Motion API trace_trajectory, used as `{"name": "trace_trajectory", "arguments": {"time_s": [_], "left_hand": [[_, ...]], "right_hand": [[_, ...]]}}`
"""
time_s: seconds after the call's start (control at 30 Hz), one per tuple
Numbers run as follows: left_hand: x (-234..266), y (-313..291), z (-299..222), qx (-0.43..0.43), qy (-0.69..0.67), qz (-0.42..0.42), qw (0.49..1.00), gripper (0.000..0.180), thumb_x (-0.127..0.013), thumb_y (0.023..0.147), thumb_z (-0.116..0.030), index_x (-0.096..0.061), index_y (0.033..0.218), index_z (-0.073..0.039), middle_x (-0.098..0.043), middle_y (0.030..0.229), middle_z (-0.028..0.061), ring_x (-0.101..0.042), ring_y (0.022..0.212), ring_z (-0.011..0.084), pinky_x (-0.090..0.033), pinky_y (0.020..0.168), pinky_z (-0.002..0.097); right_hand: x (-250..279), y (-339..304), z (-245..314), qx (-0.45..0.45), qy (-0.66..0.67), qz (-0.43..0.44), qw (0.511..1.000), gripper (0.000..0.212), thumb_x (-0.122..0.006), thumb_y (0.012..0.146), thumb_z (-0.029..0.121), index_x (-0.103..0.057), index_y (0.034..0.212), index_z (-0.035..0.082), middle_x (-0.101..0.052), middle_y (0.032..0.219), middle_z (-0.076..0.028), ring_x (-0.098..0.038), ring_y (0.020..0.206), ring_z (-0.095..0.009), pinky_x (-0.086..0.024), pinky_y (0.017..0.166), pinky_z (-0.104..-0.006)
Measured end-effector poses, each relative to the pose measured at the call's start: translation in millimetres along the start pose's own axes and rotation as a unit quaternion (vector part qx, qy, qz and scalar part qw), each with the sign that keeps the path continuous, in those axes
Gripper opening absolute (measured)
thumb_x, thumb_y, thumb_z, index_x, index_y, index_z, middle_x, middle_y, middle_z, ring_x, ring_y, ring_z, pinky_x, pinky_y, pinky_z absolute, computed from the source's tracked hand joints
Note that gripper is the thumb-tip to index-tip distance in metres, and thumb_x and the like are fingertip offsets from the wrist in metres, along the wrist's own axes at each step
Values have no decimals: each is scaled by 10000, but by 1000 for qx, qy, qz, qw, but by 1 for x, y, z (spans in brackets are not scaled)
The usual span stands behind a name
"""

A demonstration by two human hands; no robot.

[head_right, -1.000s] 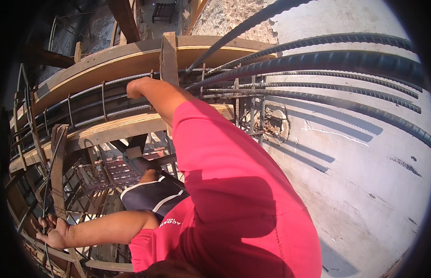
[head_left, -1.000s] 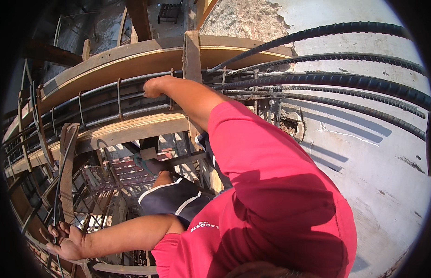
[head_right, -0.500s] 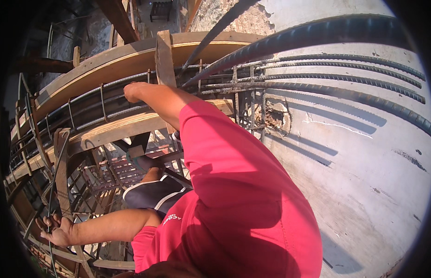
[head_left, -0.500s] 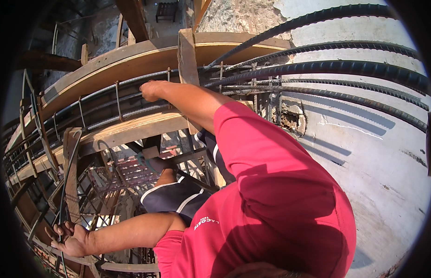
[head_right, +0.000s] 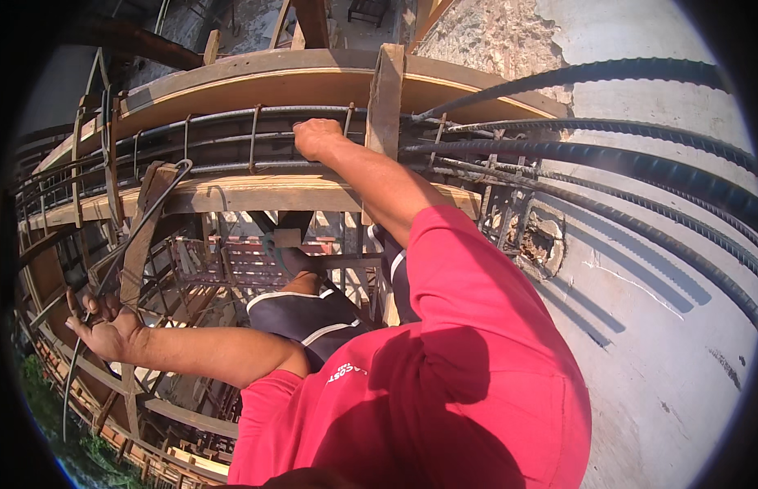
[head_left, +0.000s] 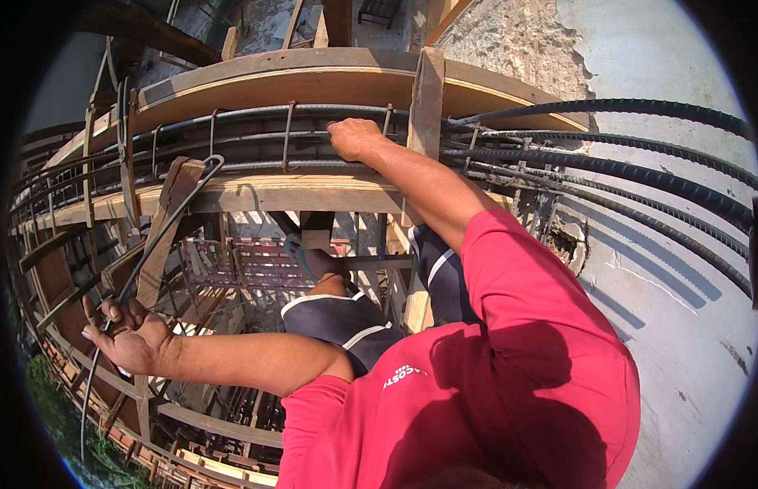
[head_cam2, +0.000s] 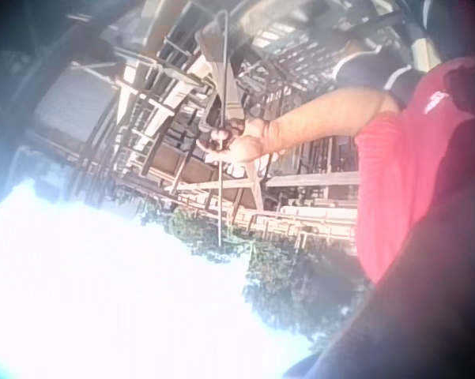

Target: The person uses a metal hook tool and thin wire to secure parallel rebar rods to a curved wooden formwork on a construction site.

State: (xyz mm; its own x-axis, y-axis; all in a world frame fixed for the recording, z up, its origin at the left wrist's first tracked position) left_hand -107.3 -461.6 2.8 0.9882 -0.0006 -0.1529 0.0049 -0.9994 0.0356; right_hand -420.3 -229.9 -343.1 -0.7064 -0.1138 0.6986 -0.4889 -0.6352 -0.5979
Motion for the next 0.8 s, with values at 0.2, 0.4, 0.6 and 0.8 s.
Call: {"name": "trace_trajectory", "arguments": {"time_s": [0.2,0.4,0.6,0.8], "left_hand": [[21,11,-2,-12,16,-45,999,449,-415,1115,-415,-595,1302,-49,-542,763,30,-321,572,71,-243,500,219],[39,12,-4,-17,4,-55,998,441,-432,1114,-412,-610,1272,-40,-544,763,11,-328,583,67,-250,511,223],[23,9,-1,-8,-7,-39,999,435,-385,1128,-398,-621,1267,-61,-532,747,-2,-327,568,64,-257,507,224],[35,9,-11,-10,-44,-27,999,434,-387,1128,-401,-629,1255,-65,-514,740,-14,-306,561,57,-247,505,224]], "right_hand": [[0,0,0,8,-22,25,999,379,-431,1032,205,-618,1301,13,-654,1302,-257,-607,1250,-423,-492,1031,-521],[12,-17,3,2,4,-14,1000,345,-517,1039,264,-637,1208,-11,-661,1241,-297,-616,1197,-468,-484,991,-558],[13,-15,3,-15,-15,-5,1000,341,-519,1025,266,-652,1200,5,-670,1262,-264,-625,1217,-425,-496,1002,-527],[4,-12,0,-6,-9,-22,1000,420,-521,1045,367,-636,1243,15,-659,1270,-281,-608,1233,-441,-477,1022,-535]]}}
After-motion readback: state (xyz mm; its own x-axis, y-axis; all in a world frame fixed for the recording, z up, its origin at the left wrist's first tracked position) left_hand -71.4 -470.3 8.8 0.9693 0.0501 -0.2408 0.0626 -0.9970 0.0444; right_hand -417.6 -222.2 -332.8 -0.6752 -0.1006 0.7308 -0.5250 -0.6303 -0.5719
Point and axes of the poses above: each hand's wrist, its own y-axis towards the middle knuckle, its own x-axis out of the back of the hand, z = x × y, the point moved 9 cm from there along y, towards the middle knuckle
